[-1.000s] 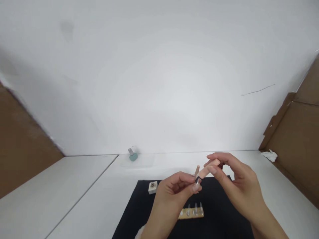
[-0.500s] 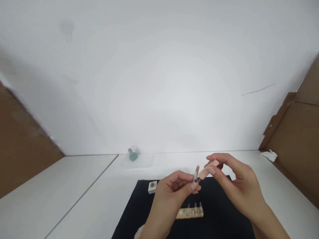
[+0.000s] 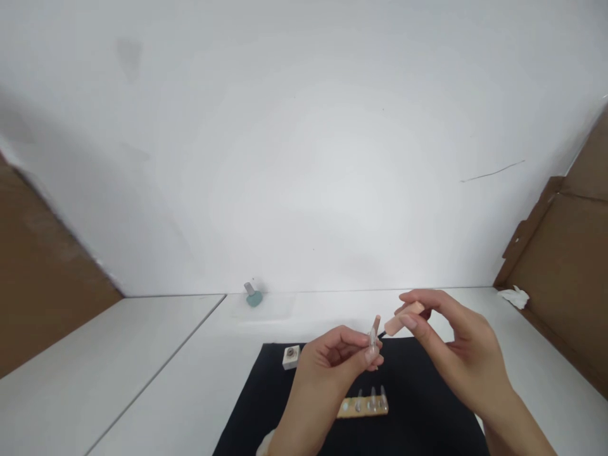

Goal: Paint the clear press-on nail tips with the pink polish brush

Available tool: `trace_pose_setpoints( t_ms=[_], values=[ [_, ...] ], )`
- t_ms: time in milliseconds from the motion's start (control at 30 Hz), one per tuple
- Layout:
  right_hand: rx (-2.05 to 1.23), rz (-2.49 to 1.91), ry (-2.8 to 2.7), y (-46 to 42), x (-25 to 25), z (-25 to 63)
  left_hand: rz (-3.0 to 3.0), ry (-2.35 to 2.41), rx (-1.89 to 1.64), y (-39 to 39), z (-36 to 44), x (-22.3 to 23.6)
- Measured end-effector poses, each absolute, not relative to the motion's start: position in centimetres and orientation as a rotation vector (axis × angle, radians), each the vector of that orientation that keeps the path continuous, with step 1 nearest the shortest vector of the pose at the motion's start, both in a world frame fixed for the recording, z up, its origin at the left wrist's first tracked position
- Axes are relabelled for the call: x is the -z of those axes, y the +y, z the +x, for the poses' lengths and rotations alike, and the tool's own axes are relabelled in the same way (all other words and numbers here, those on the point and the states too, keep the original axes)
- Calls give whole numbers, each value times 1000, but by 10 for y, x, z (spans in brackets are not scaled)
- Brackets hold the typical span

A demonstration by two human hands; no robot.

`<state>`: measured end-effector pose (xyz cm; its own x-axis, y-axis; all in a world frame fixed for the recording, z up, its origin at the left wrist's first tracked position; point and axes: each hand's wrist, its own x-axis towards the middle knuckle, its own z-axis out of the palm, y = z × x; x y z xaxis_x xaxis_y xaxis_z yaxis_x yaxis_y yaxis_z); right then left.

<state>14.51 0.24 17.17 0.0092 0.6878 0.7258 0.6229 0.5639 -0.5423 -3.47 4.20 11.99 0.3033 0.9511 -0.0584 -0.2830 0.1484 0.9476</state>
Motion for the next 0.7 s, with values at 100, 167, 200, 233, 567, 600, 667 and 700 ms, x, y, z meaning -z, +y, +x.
trace_pose_setpoints(
  t_ms=[100, 167, 200, 233, 567, 600, 667, 700],
  values=[
    [-82, -1092, -1658, 1, -173, 144, 1044, 824, -1073, 42, -32, -118],
    [-107, -1065, -1712, 2, -174, 143, 1043, 816, -1097, 42, -31, -116],
    [-117, -1060, -1732, 2, -175, 143, 1039, 809, -1108, 42, -30, -115],
    [-125, -1069, -1739, 3, -175, 144, 1034, 804, -1114, 42, -30, -114],
    [-224, -1117, -1607, 4, -166, 146, 1016, 724, -1082, 41, -32, -111],
    [-230, -1125, -1604, 5, -166, 146, 1013, 714, -1074, 40, -32, -112],
    [-213, -1150, -1565, 7, -166, 147, 1004, 713, -1065, 38, -33, -114],
    [-196, -1160, -1536, 8, -166, 147, 1002, 716, -1062, 37, -33, -116]
  ],
)
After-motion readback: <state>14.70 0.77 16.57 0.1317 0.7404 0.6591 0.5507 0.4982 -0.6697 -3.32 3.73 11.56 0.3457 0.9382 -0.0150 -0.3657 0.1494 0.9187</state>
